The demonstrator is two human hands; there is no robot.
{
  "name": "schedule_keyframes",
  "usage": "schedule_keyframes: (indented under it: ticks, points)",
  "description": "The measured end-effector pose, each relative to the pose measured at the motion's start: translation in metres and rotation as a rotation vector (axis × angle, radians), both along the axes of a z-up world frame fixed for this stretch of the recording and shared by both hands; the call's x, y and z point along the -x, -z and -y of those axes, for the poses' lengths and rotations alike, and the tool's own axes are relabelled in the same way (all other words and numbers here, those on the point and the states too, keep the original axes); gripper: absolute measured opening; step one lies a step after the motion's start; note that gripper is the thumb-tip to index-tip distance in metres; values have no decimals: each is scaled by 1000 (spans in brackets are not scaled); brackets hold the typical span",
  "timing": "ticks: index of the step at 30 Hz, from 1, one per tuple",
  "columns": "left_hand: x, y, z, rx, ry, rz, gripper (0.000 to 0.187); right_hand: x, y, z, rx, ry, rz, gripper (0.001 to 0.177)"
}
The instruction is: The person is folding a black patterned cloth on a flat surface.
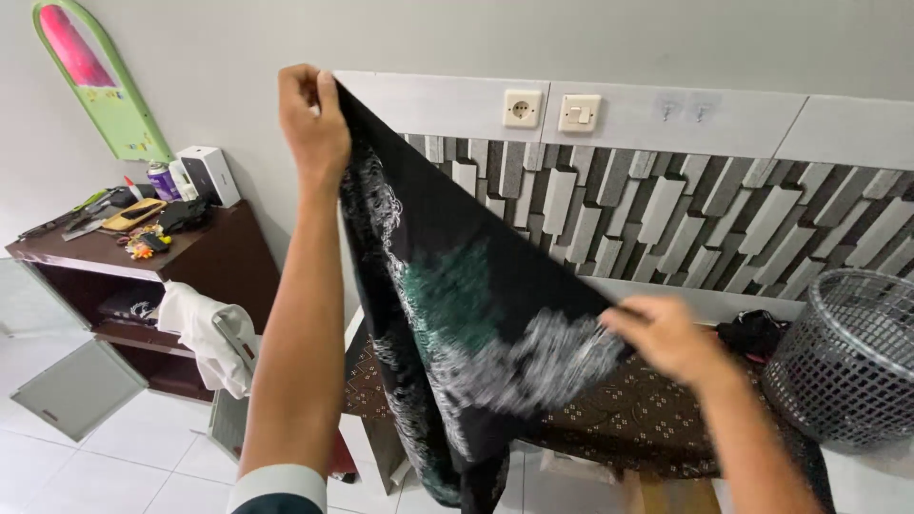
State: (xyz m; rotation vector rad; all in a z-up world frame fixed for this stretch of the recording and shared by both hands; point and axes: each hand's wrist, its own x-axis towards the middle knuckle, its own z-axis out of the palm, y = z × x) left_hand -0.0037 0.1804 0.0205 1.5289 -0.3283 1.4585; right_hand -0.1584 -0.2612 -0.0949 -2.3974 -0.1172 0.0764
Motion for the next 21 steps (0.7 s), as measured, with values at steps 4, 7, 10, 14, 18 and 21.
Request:
schedule_keyframes:
  ticks: [4,7,10,14,18,21]
  points:
    - [4,17,-5,-53,-44,-5,9,13,-83,12,102,271,86,31]
    - [3,18,-6,104,126,-97,8,-17,-110,43,160,221,18,48]
    - [16,13,-3,191,350,-198,7,-14,-147,43,201,255,107,47]
    - [12,12,-10,177,413,-153,7,-52,-151,86,61,220,381,38]
    - [12,16,-19,191,237,-158,11,-73,-155,89,-6,106,617,29]
    - [10,24,-25,156,112,-148,15,-56,-181,74,-2,99,725,25]
